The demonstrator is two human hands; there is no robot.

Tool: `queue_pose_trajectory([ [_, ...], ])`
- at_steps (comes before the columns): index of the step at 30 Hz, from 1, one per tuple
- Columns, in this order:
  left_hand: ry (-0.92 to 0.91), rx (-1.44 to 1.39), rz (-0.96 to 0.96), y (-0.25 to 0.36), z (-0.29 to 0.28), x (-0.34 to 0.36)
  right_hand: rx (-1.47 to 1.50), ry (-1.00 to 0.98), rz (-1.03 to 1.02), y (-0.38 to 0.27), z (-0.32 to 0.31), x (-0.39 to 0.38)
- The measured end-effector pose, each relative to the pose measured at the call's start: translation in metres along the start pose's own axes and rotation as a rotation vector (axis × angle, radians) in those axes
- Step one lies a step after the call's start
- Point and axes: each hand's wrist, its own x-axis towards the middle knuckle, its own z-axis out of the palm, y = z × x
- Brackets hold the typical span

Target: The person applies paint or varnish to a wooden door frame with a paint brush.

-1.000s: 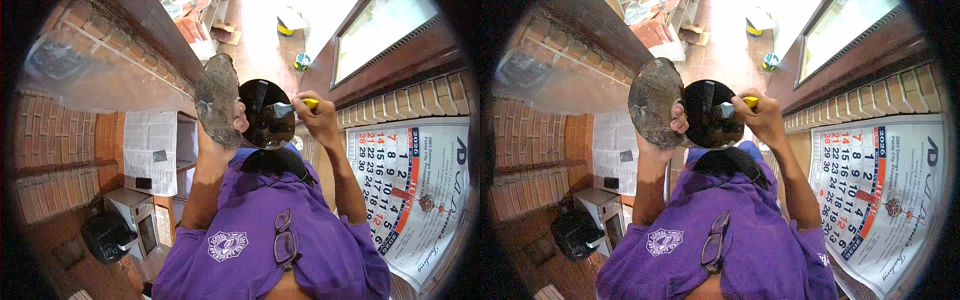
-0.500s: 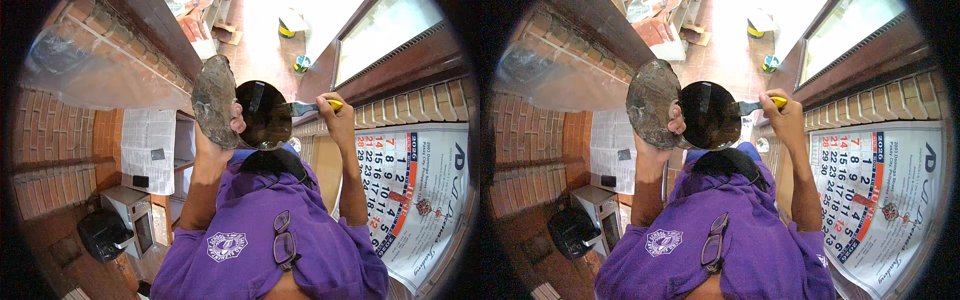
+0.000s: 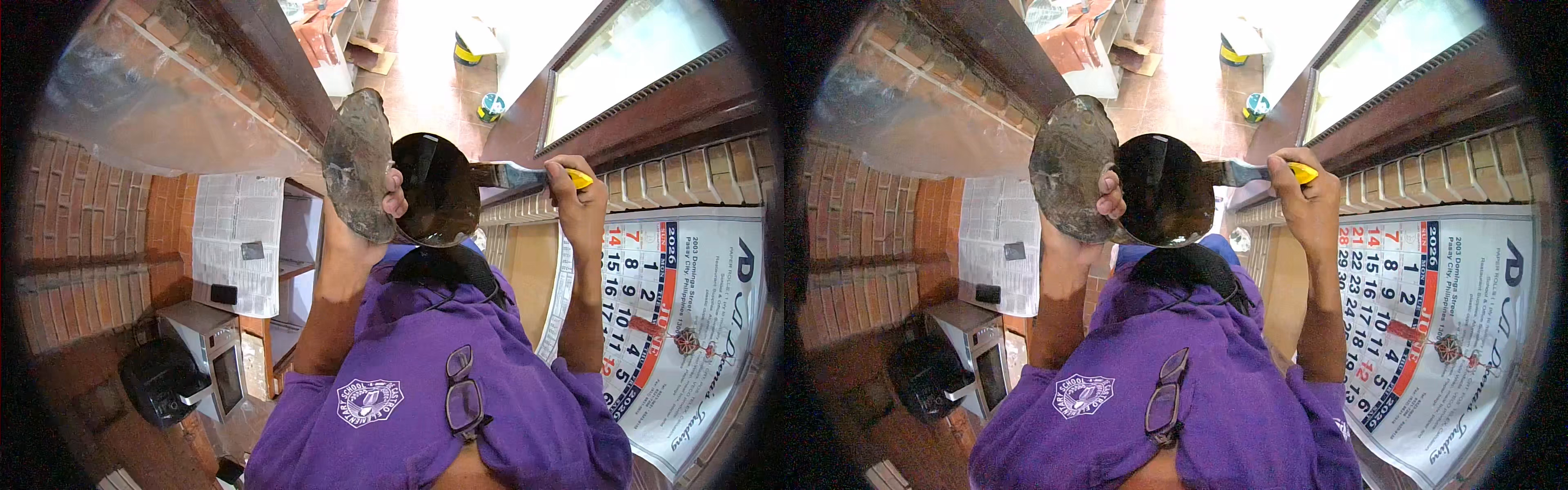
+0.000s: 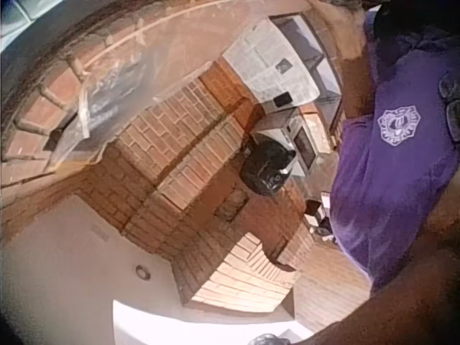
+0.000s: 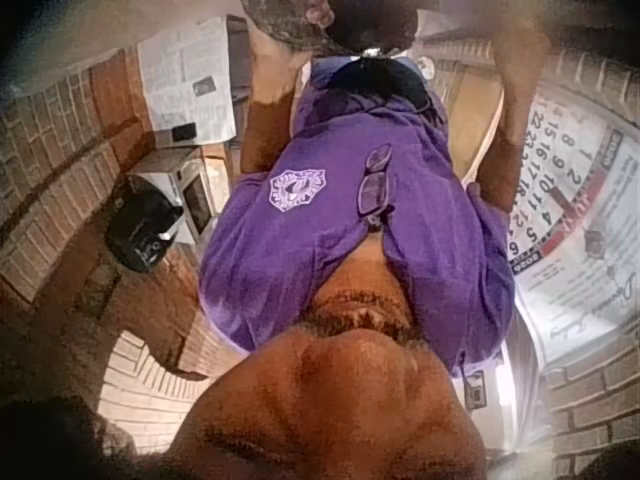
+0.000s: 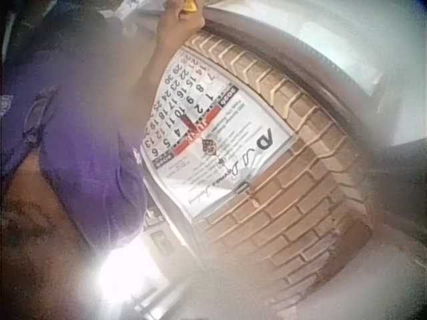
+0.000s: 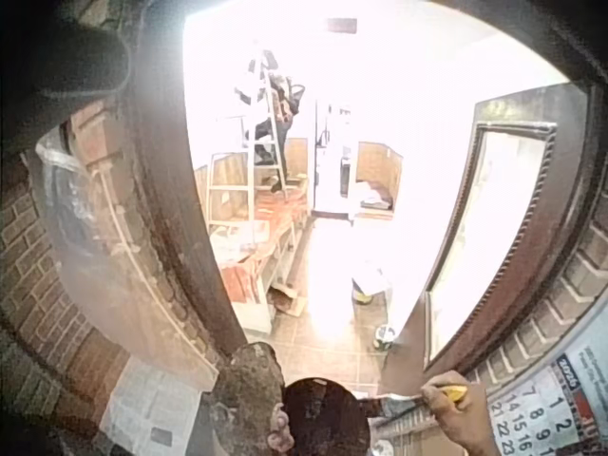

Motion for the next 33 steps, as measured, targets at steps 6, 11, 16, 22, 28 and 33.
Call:
queue_pose_trajectory([
  [6, -0.006, -0.014, -0.014, 0.000, -0.004, 0.000, 0.018, -0.073, -0.004, 0.007, 0.018, -0.003],
  [11, 0.017, 0.009, 0.017, 0.003, 0.002, 0.002, -0.017, -0.027, 0.060, 0.028, 0.005, 0.002],
  [16, 0.006, 0.010, 0.022, 0.006, 0.003, 0.007, 0.089, 0.057, 0.019, 0.012, -0.007, 0.009],
  [22, 0.107, 0.031, 0.072, 0.004, -0.003, 0.009, -0.089, -0.031, 0.084, 0.024, 0.009, 0.008],
  [28, 0.164, -0.092, 0.050, 0.004, -0.019, 0.006, 0.430, 0.211, 0.099, 0.014, -0.021, 0.022],
  [33, 0.207, -0.154, -0.001, 0.009, -0.023, 0.015, 1.093, 0.254, -0.026, -0.049, -0.029, 0.047],
])
